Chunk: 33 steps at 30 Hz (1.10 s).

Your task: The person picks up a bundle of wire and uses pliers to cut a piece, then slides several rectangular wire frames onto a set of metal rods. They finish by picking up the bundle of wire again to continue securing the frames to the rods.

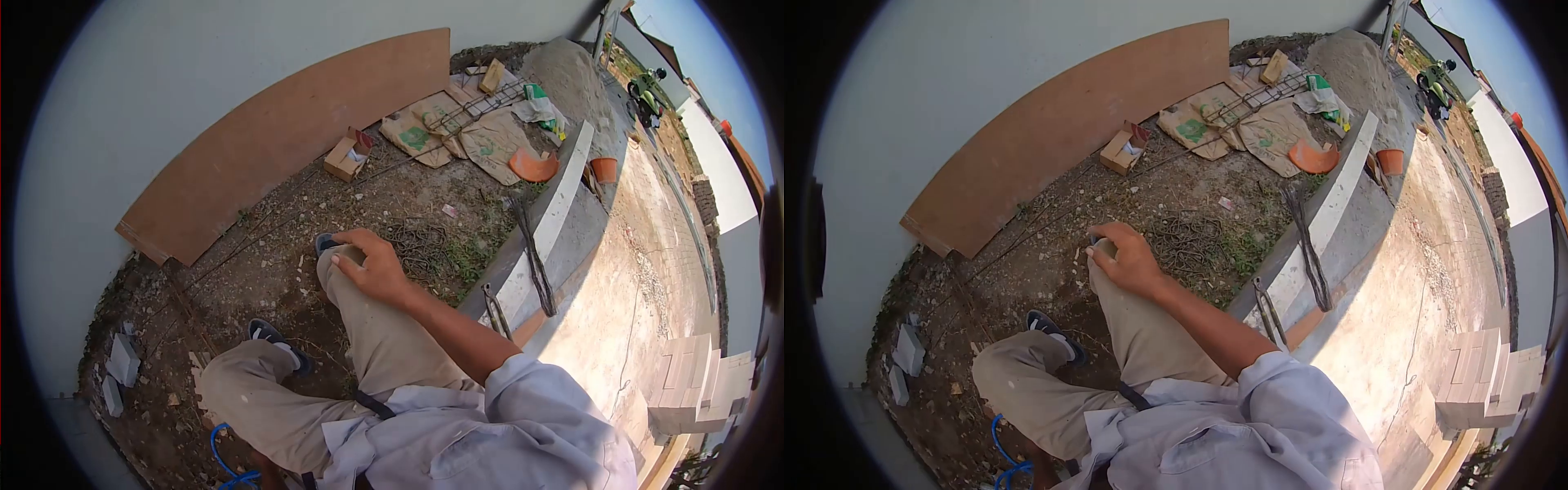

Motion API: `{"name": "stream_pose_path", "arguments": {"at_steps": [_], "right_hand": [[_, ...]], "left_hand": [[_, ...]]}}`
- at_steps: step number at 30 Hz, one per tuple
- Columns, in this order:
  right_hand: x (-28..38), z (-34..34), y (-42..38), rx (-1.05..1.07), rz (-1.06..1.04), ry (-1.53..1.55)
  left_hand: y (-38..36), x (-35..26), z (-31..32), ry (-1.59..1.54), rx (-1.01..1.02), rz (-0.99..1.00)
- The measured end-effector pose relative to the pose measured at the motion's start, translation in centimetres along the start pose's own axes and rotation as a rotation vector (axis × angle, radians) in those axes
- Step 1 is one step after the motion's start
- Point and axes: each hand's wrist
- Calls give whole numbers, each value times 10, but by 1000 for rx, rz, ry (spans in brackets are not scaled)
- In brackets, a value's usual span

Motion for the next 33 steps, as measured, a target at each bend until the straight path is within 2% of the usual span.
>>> {"name": "stream_pose_path", "arguments": {"at_steps": [1, 2, 5, 7, 8, 13, 17, 19, 20, 21, 23, 26, 27, 28, 29, 30, 31, 32, 33], "right_hand": [[10, -4, -5, -71, 32, 204], [25, -14, -15, -28, -50, 245], [101, -48, -45, 191, -363, 414], [142, -67, -58, 352, -478, 537], [155, -69, -63, 366, -488, 632], [152, -47, -68, 180, -724, 859], [142, -46, -62, 173, -711, 914], [138, -45, -59, 186, -707, 942], [136, -43, -58, 186, -698, 955], [134, -45, -57, 202, -666, 944], [132, -57, -53, 246, -578, 898], [116, -73, -31, 239, -458, 614], [97, -76, -18, 149, -411, 501], [69, -78, -3, 59, -364, 385], [33, -77, 10, -46, -218, 265], [-2, -77, 24, -128, 18, 208], [-59, -75, 34, -188, 84, 123], [-116, -79, 36, -173, 330, 5], [-177, -80, 29, -191, 434, -64]], "left_hand": [[-1, -6, 1, 19, -3, 0], [-2, -11, 3, 32, -9, 2], [-8, -21, -5, 86, -25, 7], [-10, -25, -6, 122, -29, 14], [-12, -28, -9, 140, -35, 24], [-12, -57, -28, 185, -94, 102], [8, -95, -57, 134, -193, 262], [9, -134, -68, 65, -230, 315], [-20, -179, -53, 23, -220, 289], [-53, -227, -34, -19, -212, 264], [-78, -278, -19, 20, -159, 405], [-111, -325, 10, 105, -76, 614], [-115, -329, 24, 206, -78, 665], [-120, -332, 39, 307, -78, 714], [-124, -333, 53, 405, -79, 762], [-128, -337, 62, 533, -87, 801], [-135, -344, 67, 664, -96, 837], [-139, -348, 73, 796, -105, 871], [-141, -348, 81, 682, -174, 819]]}}
Point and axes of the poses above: each hand's wrist, its own y-axis towards the middle knuckle, its own z-axis out of the palm, x = y × z, and after that the axes turned 7 degrees about y, right-handed
